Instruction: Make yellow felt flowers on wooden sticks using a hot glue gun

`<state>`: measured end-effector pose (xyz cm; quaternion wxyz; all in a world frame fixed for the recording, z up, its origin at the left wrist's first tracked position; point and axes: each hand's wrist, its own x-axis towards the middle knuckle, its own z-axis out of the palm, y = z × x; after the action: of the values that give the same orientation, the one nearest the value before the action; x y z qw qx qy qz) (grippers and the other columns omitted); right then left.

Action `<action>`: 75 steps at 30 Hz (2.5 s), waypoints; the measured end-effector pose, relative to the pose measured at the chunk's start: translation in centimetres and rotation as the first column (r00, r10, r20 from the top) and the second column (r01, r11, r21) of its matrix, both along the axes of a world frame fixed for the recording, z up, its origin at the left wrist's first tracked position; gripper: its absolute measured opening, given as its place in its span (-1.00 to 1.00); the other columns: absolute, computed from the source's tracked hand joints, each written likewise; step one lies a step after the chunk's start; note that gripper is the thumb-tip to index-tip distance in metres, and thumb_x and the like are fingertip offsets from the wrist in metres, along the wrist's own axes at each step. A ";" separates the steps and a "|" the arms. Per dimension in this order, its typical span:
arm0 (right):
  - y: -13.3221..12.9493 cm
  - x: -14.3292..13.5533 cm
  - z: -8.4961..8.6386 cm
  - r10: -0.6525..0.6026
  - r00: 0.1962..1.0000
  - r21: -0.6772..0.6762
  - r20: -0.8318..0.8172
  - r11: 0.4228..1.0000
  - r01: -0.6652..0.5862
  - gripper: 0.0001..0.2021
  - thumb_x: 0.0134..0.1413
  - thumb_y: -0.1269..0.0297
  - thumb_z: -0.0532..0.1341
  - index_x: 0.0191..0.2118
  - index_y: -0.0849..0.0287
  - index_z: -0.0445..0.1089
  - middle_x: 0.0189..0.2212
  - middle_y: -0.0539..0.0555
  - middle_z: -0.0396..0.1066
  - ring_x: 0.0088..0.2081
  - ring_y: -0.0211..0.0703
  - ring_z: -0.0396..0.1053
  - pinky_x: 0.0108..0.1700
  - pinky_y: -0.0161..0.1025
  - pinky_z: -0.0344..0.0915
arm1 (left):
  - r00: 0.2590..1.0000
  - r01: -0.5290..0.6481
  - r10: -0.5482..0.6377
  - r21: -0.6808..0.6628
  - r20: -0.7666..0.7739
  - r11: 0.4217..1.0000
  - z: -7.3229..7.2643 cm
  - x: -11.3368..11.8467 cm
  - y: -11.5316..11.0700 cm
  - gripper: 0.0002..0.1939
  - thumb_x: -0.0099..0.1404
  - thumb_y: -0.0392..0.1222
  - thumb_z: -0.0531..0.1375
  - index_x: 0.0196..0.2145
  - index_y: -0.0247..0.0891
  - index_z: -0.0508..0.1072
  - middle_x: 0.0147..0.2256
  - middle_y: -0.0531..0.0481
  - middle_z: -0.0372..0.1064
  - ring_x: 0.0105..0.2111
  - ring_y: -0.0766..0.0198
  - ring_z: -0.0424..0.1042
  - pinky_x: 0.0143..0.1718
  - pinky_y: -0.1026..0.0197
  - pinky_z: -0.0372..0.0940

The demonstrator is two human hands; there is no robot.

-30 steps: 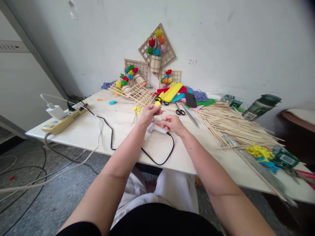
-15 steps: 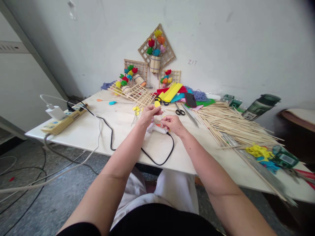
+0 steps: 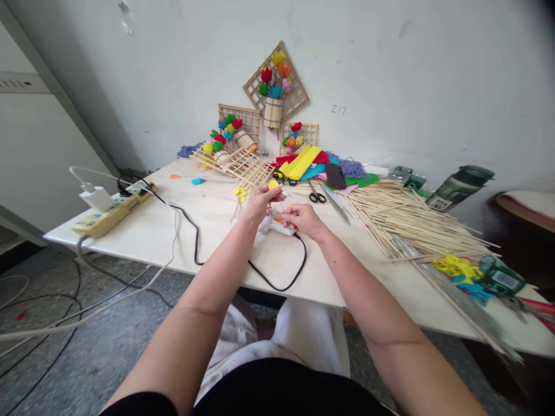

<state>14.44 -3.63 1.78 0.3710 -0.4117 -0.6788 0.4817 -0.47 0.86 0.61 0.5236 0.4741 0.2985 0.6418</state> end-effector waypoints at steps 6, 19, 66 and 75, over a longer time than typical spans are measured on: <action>0.0 0.0 -0.1 -0.006 1.000 0.009 -0.005 1.000 0.007 -0.83 -0.19 0.26 0.29 -0.57 0.23 0.34 -0.69 0.00 0.36 -0.69 -0.38 0.16 -0.65 -0.40 0.10 | 0.998 -0.019 0.020 -0.018 0.067 1.000 0.2 0.0 -0.2 -0.65 -0.06 0.01 0.39 -0.50 -0.31 0.42 -0.55 0.04 0.42 -0.49 0.35 0.45 -0.29 0.24 0.33; -0.1 -0.1 -0.1 -0.012 1.000 0.006 0.005 1.000 0.012 -0.83 -0.20 0.26 0.30 -0.58 0.23 0.34 -0.70 -0.02 0.35 -0.71 -0.41 0.14 -0.68 -0.43 0.08 | 0.990 -0.066 0.066 -0.003 0.122 0.998 0.1 -0.3 0.1 -0.68 -0.03 0.00 0.35 -0.55 -0.29 0.38 -0.56 0.07 0.37 -0.45 0.33 0.46 -0.32 0.26 0.33; 0.3 -0.1 -0.4 -0.051 0.999 0.036 0.009 0.998 0.050 -0.87 -0.20 0.28 0.24 -0.58 0.23 0.34 -0.70 -0.02 0.35 -0.70 -0.38 0.14 -0.66 -0.39 0.07 | 0.999 -0.013 0.013 -0.002 -0.037 1.000 0.0 -0.1 0.2 -0.53 -0.12 0.15 0.38 -0.58 -0.30 0.31 -0.58 0.04 0.43 -0.55 0.39 0.41 -0.38 0.29 0.29; 0.2 0.0 -0.2 -0.047 0.999 0.036 0.009 0.998 0.047 -0.86 -0.19 0.26 0.23 -0.58 0.22 0.34 -0.69 -0.02 0.35 -0.68 -0.38 0.16 -0.63 -0.40 0.11 | 0.997 0.034 -0.032 0.018 -0.077 0.999 -0.3 0.0 0.1 -0.56 -0.10 0.12 0.38 -0.53 -0.32 0.37 -0.56 0.02 0.43 -0.52 0.37 0.42 -0.36 0.28 0.29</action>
<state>14.41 -3.46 1.53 0.3862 -0.4233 -0.6792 0.4586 -0.45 0.93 0.32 0.5177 0.5083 0.3043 0.6173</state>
